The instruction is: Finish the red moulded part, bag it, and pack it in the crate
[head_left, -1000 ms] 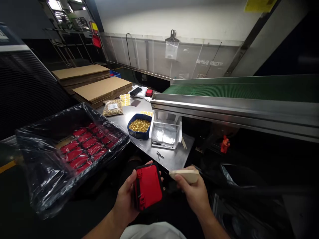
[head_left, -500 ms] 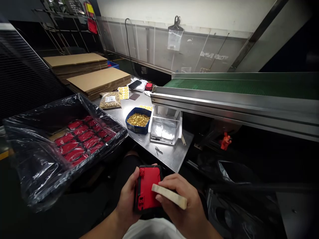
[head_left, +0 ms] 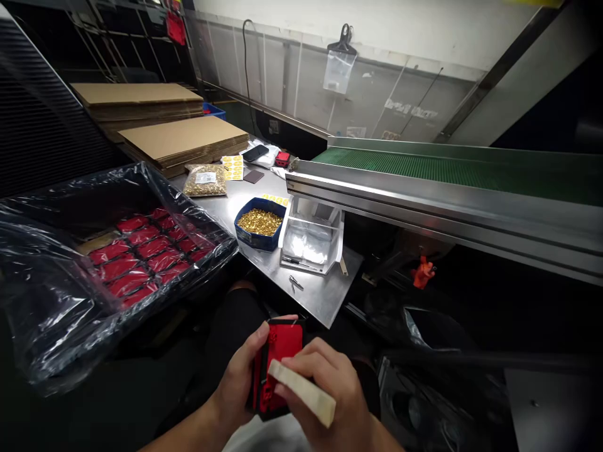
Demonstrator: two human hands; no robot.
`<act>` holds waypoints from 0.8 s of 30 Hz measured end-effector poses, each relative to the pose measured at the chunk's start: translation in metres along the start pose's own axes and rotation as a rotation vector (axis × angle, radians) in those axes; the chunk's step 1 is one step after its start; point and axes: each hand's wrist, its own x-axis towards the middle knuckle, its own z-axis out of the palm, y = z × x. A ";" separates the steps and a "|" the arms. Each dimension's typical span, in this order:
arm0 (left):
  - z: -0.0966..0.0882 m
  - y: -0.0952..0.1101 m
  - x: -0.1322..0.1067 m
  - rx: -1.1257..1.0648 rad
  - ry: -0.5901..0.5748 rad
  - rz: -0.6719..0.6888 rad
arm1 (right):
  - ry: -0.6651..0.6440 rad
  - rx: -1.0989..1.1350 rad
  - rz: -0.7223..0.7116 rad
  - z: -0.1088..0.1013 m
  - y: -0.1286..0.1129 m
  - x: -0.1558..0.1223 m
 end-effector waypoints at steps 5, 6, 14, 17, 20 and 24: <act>-0.001 -0.001 0.000 0.053 0.008 0.028 | -0.023 -0.033 -0.012 -0.004 0.000 0.003; -0.002 -0.002 0.001 0.061 0.013 0.029 | -0.055 -0.015 -0.028 -0.004 0.000 0.003; -0.009 -0.006 0.005 0.023 0.042 0.007 | -0.079 0.004 -0.009 0.005 0.003 -0.003; -0.013 -0.006 0.007 -0.011 0.054 -0.011 | -0.128 0.047 -0.009 0.004 0.003 -0.001; -0.016 -0.005 0.006 -0.032 0.028 -0.040 | -0.018 0.077 0.057 -0.005 0.006 0.001; -0.015 -0.003 0.004 -0.065 -0.054 -0.066 | 0.278 0.069 0.345 -0.015 0.008 -0.001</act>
